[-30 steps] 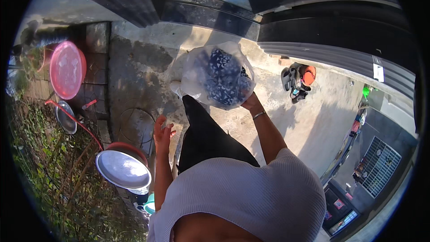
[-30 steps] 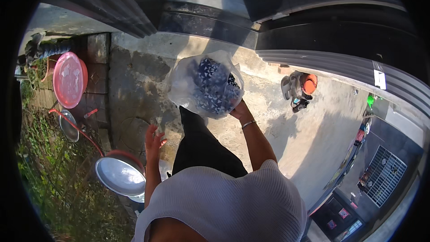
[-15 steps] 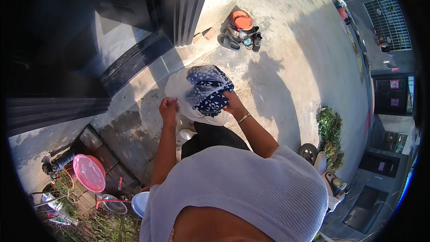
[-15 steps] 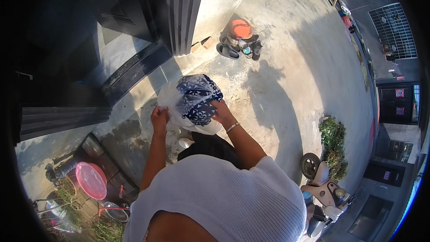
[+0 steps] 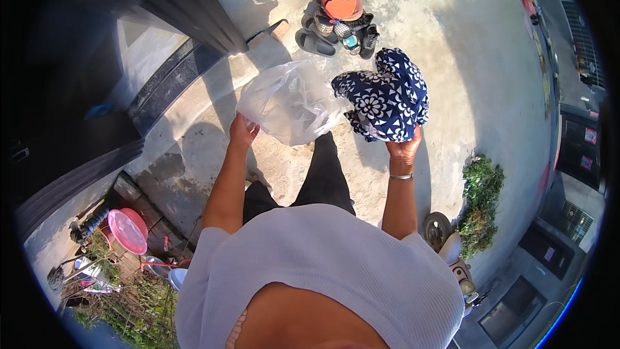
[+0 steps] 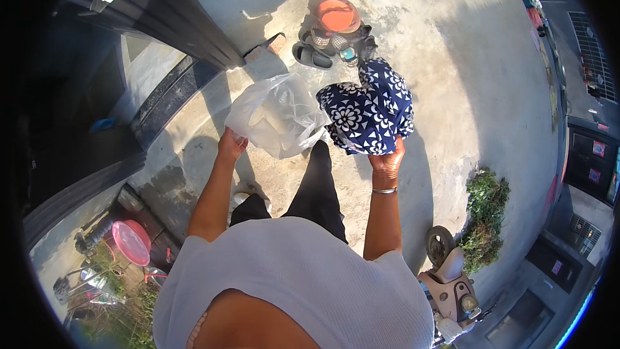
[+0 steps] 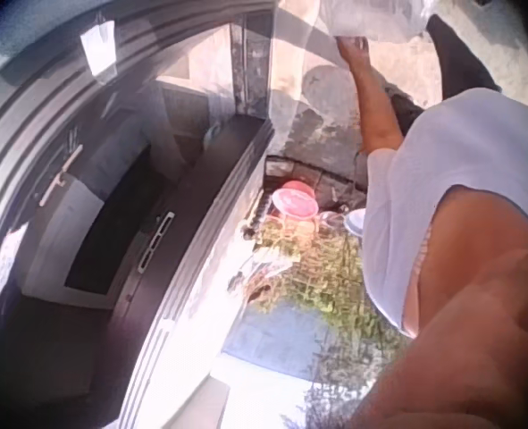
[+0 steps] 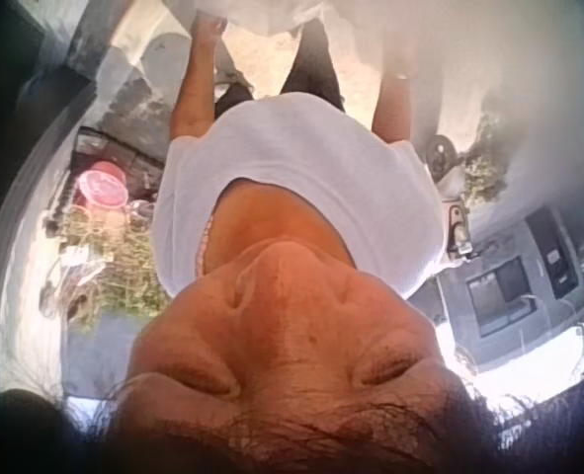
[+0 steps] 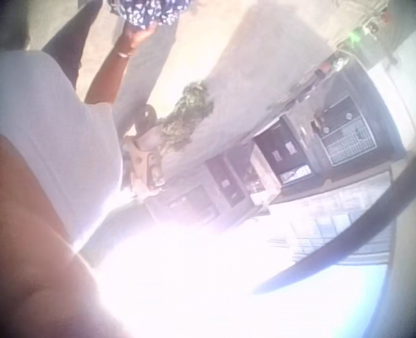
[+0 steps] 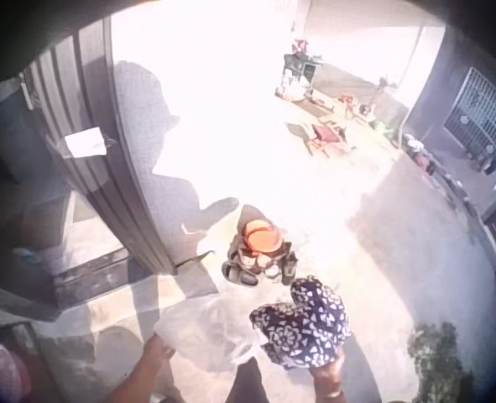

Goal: The person hangs a black garment on a blue hanger and places it on a drying rack. They then walk to a washing station, retrieve a patterned cloth from a plastic bag, and wash it by hand in a metal basin filled with soapy water. The person scrubs and rinses the cloth before transferring it to a pink basin.

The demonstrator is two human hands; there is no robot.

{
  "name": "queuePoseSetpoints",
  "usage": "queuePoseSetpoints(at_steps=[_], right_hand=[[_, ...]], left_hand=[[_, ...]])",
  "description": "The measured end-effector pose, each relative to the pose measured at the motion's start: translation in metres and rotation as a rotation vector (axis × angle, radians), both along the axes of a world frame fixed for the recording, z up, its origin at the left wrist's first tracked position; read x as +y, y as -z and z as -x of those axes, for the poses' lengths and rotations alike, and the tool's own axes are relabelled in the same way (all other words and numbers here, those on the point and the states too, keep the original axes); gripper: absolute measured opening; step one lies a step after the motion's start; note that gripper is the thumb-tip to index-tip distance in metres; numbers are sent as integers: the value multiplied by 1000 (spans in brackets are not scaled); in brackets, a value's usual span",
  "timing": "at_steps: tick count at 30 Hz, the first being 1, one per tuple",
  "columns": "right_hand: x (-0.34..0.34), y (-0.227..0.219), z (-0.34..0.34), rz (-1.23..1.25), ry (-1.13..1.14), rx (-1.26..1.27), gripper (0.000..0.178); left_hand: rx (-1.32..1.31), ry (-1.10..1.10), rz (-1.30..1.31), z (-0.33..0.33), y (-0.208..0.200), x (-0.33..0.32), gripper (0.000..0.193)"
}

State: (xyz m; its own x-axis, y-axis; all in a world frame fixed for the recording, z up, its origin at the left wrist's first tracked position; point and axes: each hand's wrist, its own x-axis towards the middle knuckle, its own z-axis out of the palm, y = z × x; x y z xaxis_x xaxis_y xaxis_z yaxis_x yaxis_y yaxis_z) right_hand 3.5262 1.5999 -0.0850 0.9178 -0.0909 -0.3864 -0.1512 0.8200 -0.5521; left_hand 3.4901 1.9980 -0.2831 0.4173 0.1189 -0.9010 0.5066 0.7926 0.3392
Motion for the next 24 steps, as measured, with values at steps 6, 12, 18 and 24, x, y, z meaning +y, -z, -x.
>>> queuePoseSetpoints(at_steps=[6,12,18,24], right_hand=[[-105,34,-64,3,-31,98,58],[-154,94,-68,23,-165,266,66],[-92,133,-124,148,-336,377,67],[-30,212,-135,317,-845,395,59]], left_hand=[[-29,-11,165,-109,65,-119,35],[238,271,-123,-175,133,-177,38],[319,751,-736,-137,200,-175,74],[-39,369,705,-128,91,-199,85]])
